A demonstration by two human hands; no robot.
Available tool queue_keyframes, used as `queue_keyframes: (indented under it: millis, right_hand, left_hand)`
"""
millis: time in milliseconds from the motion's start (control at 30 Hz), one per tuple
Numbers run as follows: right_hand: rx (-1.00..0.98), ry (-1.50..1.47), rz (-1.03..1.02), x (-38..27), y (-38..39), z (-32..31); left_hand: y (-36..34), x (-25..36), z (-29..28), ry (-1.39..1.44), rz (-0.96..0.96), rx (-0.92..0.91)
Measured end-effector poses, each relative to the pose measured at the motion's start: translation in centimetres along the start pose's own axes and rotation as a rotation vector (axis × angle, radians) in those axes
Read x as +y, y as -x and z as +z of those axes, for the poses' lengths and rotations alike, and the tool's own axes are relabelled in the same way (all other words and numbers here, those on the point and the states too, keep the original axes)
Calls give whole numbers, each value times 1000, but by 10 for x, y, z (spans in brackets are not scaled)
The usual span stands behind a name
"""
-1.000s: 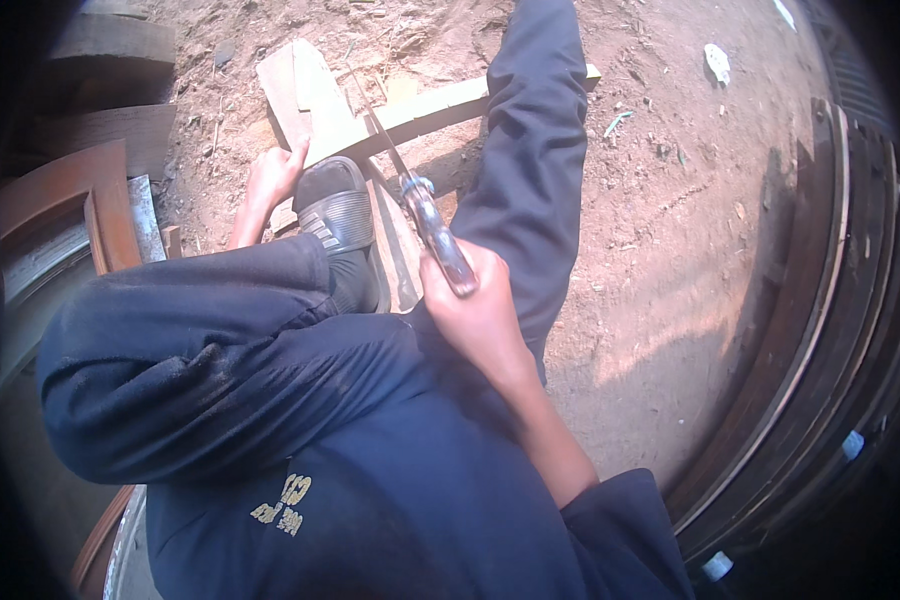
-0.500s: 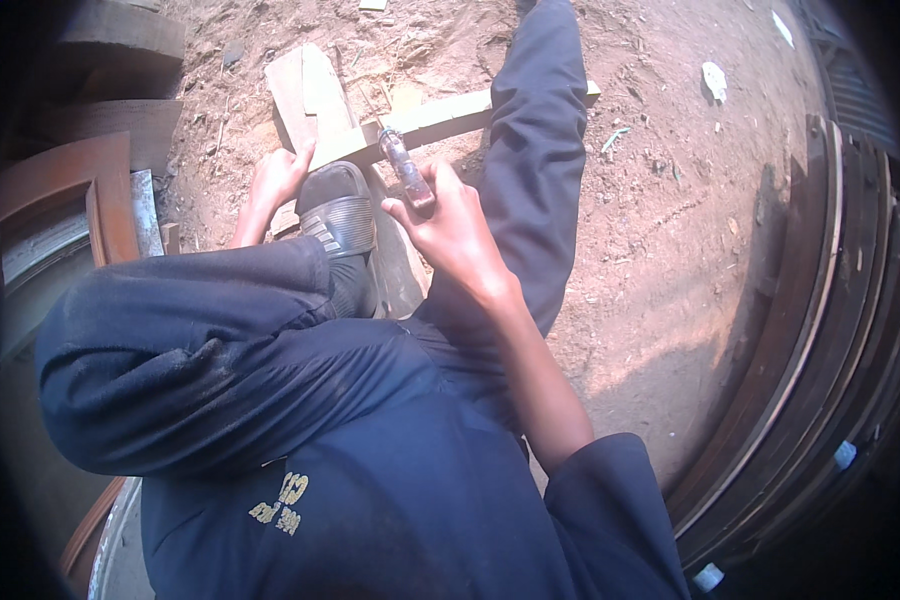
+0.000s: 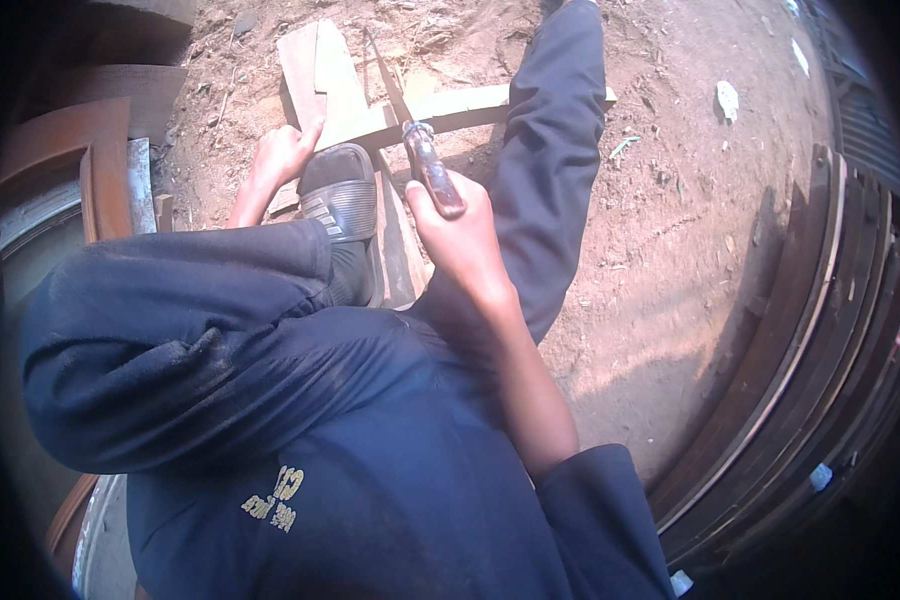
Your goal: The person sits on the ground and uses a hand saw to cut a small wooden plank that is supported between their legs. They hold the wood steady with one hand and saw back and forth with the other.
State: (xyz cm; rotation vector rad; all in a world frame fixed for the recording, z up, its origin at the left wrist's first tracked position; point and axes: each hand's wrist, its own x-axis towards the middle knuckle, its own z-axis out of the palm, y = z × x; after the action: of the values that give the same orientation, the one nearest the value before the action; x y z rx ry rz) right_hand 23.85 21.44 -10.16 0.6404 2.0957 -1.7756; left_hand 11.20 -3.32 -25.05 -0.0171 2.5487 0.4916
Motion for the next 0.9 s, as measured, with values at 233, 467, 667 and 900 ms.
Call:
queue_keyframes:
  millis: [233,467,667,900]
  right_hand:
    - [41,-38,60,-9,48,-18]
    - [22,145,-60,-9,7,4]
    - [35,23,-53,-3,53,-4]
    - [15,-55,-13,1,7,4]
  left_hand:
    - [5,5,-11,-6,-27,-60]
    - [9,12,-15,-1,3,-39]
    - [9,15,-17,7,-13,-39]
    - [12,6,-17,19,-8,-7]
